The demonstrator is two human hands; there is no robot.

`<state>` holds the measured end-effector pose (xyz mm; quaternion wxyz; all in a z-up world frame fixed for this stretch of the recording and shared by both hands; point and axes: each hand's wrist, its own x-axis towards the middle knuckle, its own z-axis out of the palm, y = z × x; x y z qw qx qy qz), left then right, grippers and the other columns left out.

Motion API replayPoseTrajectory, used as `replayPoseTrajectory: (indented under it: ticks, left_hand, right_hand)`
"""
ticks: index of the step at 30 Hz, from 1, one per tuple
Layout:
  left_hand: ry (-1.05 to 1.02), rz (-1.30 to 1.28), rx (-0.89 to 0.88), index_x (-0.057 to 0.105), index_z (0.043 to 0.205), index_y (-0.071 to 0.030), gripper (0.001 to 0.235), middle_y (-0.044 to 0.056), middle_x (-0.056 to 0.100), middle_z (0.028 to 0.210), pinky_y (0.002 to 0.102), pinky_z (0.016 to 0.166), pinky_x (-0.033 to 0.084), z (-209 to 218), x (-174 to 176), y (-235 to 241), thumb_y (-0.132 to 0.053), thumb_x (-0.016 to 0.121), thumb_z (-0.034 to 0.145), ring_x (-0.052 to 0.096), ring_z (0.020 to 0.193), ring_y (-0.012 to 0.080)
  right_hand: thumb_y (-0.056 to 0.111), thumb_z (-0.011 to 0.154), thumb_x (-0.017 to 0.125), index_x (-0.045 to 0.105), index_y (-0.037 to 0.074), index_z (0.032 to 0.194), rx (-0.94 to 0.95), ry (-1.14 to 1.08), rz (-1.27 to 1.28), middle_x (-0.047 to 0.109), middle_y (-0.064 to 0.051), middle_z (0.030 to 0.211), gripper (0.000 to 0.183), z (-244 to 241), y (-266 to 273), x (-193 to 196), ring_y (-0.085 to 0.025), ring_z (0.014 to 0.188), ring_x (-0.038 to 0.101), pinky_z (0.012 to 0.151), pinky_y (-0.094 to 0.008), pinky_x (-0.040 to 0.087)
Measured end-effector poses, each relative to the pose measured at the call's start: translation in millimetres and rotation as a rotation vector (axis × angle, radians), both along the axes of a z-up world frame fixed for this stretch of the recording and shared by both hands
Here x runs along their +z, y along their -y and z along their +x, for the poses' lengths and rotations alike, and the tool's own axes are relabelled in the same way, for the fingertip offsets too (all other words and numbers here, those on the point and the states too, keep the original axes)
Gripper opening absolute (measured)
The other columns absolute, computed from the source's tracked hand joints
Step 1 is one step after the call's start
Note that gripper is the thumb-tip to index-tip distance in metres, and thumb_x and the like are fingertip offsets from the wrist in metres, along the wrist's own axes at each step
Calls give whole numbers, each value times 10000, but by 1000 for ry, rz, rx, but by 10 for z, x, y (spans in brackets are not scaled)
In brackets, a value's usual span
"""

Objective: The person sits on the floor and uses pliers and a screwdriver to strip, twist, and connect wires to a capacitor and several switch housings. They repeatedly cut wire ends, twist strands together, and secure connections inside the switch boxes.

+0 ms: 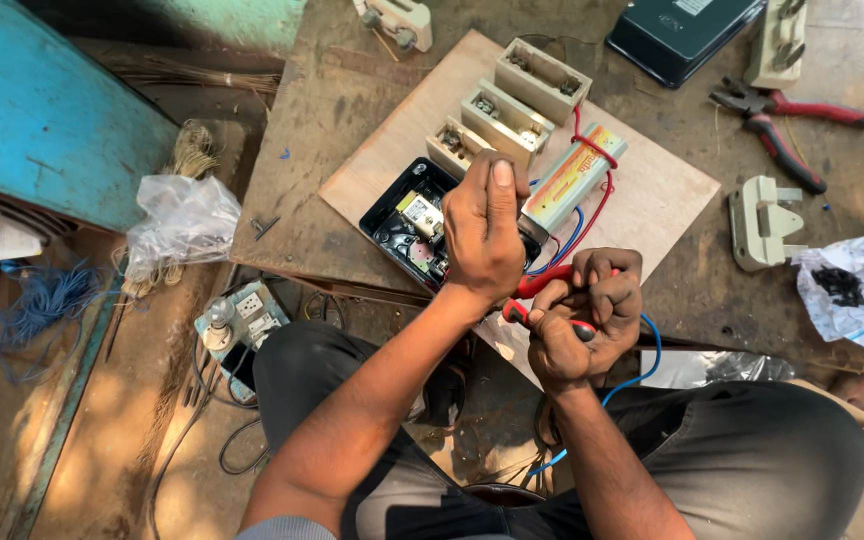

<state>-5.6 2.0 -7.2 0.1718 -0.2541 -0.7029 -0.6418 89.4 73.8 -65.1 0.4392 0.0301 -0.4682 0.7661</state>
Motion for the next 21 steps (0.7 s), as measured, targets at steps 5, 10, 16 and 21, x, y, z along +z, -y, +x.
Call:
replayPoseTrajectory:
  ticks: [5,10,16,21]
  left_hand:
    - [-70,50,-381,523,826,5,413,66,480,658,286,579,374,-221,120,115,-216,445,1166,452,597,146]
    - [527,52,-1133,460,730,-53,407,-16,393,666,252,557,266,-297,147,300,-209,494,1105,343,614,86]
    - [460,273,-676,517,762,-67,250,11,478,695,268,528,295,-211,452,630,-209,515,968,393,591,109]
    - [76,332,-81,554,774,-60,243,24,489,663,266,521,336,-537,610,1496,-160,478,983,421,566,110]
  right_hand:
    - [-83,669,544,322,74,877,11,28,70,353,-102,1074,343,11,-10,-25,-157,875,437,615,-244,571]
    - [-107,690,502,329,58,896,5,-17,54,360,-104,1045,316,-34,15,45,-150,852,434,653,-253,560]
    - [-145,740,476,385,32,1026,3,163,38,414,-117,1116,349,55,-30,234,-211,849,521,715,-344,574]
    - [-165,774,405,473,21,1138,-210,180,8,550,-168,1147,414,198,-814,610,-242,975,609,874,-466,609]
